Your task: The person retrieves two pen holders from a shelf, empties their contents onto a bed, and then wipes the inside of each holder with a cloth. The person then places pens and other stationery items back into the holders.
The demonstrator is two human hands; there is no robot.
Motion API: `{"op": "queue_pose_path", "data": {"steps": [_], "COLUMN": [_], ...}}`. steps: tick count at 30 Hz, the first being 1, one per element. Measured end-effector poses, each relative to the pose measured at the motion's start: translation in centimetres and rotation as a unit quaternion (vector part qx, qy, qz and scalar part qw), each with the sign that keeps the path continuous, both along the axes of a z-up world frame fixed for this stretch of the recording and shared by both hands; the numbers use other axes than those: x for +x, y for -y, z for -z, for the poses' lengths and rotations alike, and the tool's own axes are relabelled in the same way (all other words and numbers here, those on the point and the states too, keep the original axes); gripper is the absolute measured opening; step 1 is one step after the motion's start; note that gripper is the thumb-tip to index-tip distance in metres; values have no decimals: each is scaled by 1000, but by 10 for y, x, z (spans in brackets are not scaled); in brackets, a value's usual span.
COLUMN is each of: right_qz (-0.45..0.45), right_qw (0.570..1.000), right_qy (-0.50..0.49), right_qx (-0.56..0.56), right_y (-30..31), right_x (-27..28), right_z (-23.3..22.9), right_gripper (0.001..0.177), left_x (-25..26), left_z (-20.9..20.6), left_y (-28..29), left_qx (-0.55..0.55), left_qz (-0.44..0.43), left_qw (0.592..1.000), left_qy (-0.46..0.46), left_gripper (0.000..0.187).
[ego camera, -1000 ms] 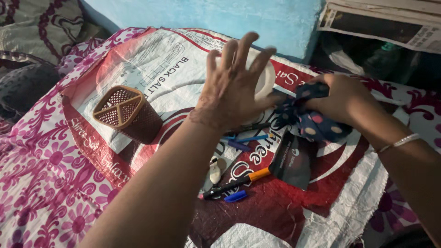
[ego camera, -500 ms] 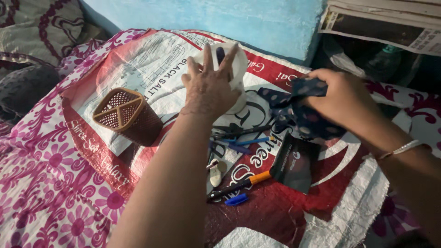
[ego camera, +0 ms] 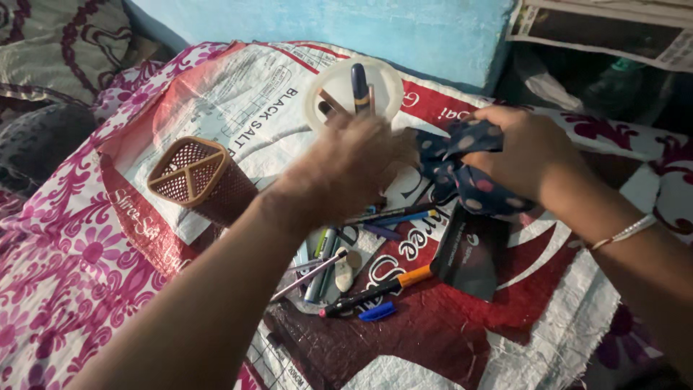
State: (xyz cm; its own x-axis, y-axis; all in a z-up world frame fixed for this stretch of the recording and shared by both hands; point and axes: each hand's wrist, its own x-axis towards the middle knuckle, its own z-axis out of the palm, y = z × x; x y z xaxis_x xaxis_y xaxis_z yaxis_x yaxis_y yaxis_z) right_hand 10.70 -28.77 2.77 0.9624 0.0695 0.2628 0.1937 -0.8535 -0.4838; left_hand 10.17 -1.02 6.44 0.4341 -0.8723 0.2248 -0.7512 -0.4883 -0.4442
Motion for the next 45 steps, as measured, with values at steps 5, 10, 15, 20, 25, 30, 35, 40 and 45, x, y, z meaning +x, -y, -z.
{"op": "queue_pose_path", "data": {"steps": [5, 10, 15, 20, 25, 30, 35, 40, 45], "right_qz": [-42, -37, -28, -23, 1, 63, 28, -21, -20], "right_qw": [998, 999, 1000, 999, 999, 981, 994, 1000, 999], "right_qy": [35, 24, 12, 21, -41, -175, -90, -5, -8], "right_qx": [21, 12, 4, 11, 18, 57, 59, 10, 24], "right_y": [-5, -10, -9, -8, -18, -25, -23, -18, -20], "right_x": [-12, -16, -15, -15, -22, -29, -23, -15, -16], "right_z": [-3, -5, -4, -5, -23, -43, -35, -14, -11], "right_gripper": [49, 50, 52, 56, 50, 53, 44, 53, 55], "left_x": [-55, -51, -44, -34, 4, 14, 1, 12, 22], "left_z": [36, 75, 70, 36, -14, -53, -69, -76, -69], "left_y": [-18, -15, -12, -3, -16, -73, -120, -89, -16], "left_qx": [204, 105, 37, -78, -15, -72, -174, -257, -270], "left_qz": [-42, -179, -198, -213, -252, -293, -407, -351, -342], "left_qw": [966, 953, 953, 933, 951, 950, 887, 873, 870], "left_qy": [-155, -222, -225, -280, -177, -75, -134, -219, -231], "left_gripper": [18, 19, 15, 12, 7, 5, 17, 28, 22]}}
